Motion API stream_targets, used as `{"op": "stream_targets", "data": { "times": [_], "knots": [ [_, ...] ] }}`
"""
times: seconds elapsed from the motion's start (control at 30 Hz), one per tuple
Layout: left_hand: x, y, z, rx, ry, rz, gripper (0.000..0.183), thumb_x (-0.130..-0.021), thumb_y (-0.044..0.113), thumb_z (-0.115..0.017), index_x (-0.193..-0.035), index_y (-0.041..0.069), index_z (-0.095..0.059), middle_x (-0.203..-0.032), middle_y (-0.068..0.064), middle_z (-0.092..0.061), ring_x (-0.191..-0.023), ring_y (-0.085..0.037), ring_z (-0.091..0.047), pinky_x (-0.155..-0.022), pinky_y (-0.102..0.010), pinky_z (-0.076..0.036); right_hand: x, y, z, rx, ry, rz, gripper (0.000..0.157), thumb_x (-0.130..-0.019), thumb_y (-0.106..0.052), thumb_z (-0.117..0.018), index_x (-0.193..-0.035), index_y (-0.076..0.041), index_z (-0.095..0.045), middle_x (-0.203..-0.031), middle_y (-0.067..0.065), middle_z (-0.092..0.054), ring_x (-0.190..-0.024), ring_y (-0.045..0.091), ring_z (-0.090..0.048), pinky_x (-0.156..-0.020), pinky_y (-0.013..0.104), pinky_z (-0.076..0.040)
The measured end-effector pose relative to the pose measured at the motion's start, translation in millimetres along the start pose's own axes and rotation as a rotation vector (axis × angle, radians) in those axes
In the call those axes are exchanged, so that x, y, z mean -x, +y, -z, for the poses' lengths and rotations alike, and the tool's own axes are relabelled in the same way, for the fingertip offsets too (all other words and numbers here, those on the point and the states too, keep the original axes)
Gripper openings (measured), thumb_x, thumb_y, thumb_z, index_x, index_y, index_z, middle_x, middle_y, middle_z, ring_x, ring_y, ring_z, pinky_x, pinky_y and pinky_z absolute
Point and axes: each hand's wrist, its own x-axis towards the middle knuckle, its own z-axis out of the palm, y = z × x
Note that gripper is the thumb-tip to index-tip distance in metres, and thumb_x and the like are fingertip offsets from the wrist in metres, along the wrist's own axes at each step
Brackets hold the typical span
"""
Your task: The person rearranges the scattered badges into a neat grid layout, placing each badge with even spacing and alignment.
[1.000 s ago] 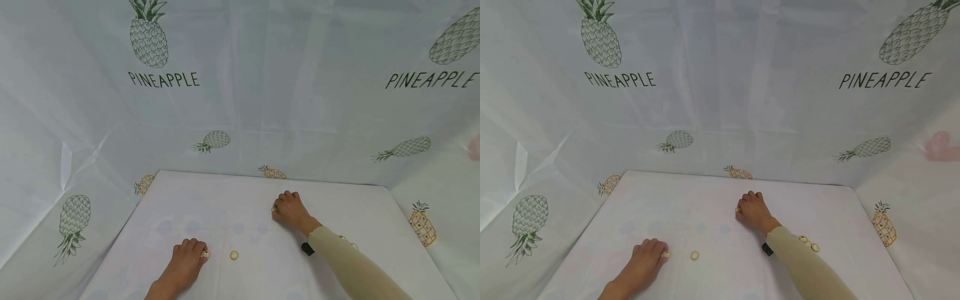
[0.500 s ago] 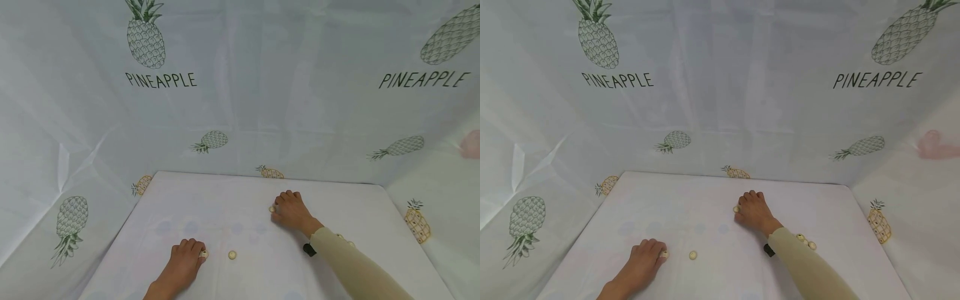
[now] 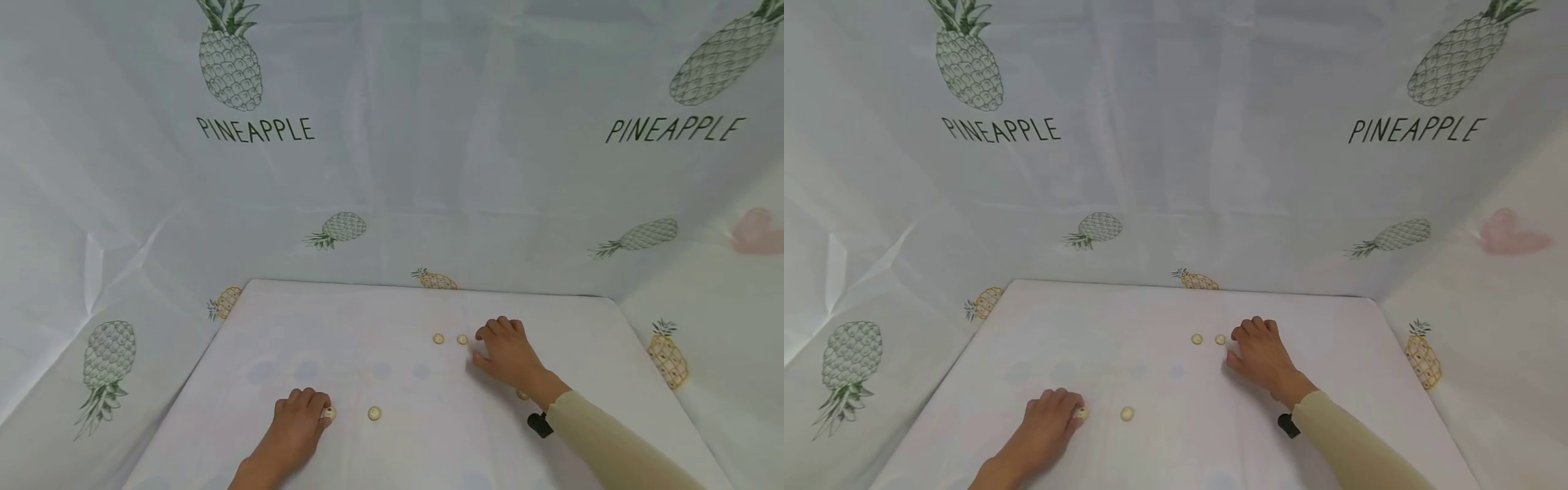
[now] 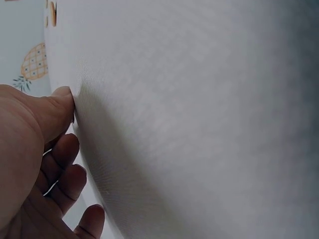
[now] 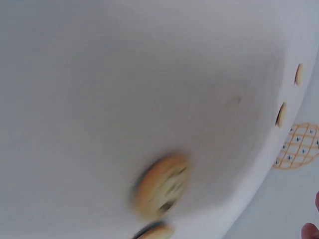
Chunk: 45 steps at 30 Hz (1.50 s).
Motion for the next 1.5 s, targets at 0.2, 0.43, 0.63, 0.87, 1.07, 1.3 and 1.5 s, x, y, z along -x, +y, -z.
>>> {"op": "stream_targets", "data": {
  "times": [0.2,0.43,0.63,0.87,1.07,1.3,1.5],
  "knots": [
    [-0.4,0.2,2.6,0.007,-0.014,0.016,0.022,-0.094,0.027,-0.080,-0.109,0.020,-0.066,-0.098,0.008,-0.057,-0.095,-0.015,-0.049,-0.083,-0.046,-0.044,28,14,12.1,0.017,0.043,-0.007,0.023,-0.091,-0.026,-0.075,-0.104,-0.008,-0.070,-0.098,0.003,-0.063,-0.098,0.027,-0.054,-0.096,0.055,-0.040],
    [0.0,0.2,-0.9,0.001,0.004,0.012,0.023,-0.094,0.027,-0.081,-0.109,0.019,-0.065,-0.099,0.009,-0.057,-0.095,-0.014,-0.049,-0.083,-0.046,-0.044,65,30,16.4,0.061,0.108,0.019,0.020,-0.090,-0.024,-0.073,-0.100,-0.007,-0.069,-0.097,0.003,-0.063,-0.095,0.027,-0.054,-0.092,0.054,-0.041],
    [0.5,-0.4,-2.3,-0.008,0.017,0.004,0.023,-0.094,0.027,-0.080,-0.109,0.019,-0.065,-0.100,0.008,-0.057,-0.095,-0.014,-0.050,-0.086,-0.049,-0.046,90,35,15.8,0.106,0.162,0.089,0.019,-0.084,-0.025,-0.078,-0.092,-0.012,-0.067,-0.090,0.000,-0.060,-0.088,0.025,-0.055,-0.085,0.052,-0.042],
    [1.5,-0.1,-2.2,-0.008,0.028,-0.009,0.023,-0.094,0.027,-0.080,-0.108,0.019,-0.064,-0.099,0.007,-0.057,-0.095,-0.015,-0.050,-0.087,-0.052,-0.047,105,40,10.1,0.146,0.165,0.140,0.024,-0.085,-0.031,-0.080,-0.087,-0.015,-0.061,-0.087,-0.001,-0.055,-0.085,0.022,-0.049,-0.083,0.050,-0.041],
    [1.4,0.8,-4.5,-0.006,0.035,-0.008,0.023,-0.094,0.026,-0.081,-0.108,0.020,-0.065,-0.098,0.008,-0.057,-0.094,-0.014,-0.050,-0.085,-0.050,-0.046,108,41,5.0,0.168,0.168,0.154,0.022,-0.087,-0.031,-0.073,-0.084,-0.015,-0.058,-0.084,-0.001,-0.053,-0.083,0.022,-0.046,-0.082,0.049,-0.040],
    [1.6,1.0,-3.6,-0.009,0.029,-0.013,0.022,-0.095,0.027,-0.080,-0.108,0.020,-0.064,-0.099,0.008,-0.057,-0.095,-0.014,-0.049,-0.084,-0.047,-0.045,109,38,5.3,0.185,0.136,0.122,0.024,-0.088,-0.032,-0.077,-0.081,-0.018,-0.060,-0.083,-0.003,-0.054,-0.083,0.020,-0.047,-0.082,0.050,-0.042],
    [1.6,1.6,-0.6,-0.010,0.026,-0.012,0.022,-0.095,0.026,-0.080,-0.108,0.020,-0.064,-0.099,0.008,-0.057,-0.095,-0.014,-0.050,-0.084,-0.048,-0.046,107,35,6.7,0.124,0.113,0.155,0.019,-0.085,-0.026,-0.082,-0.093,-0.019,-0.067,-0.091,-0.005,-0.059,-0.089,0.019,-0.050,-0.085,0.049,-0.042]
  ]
}}
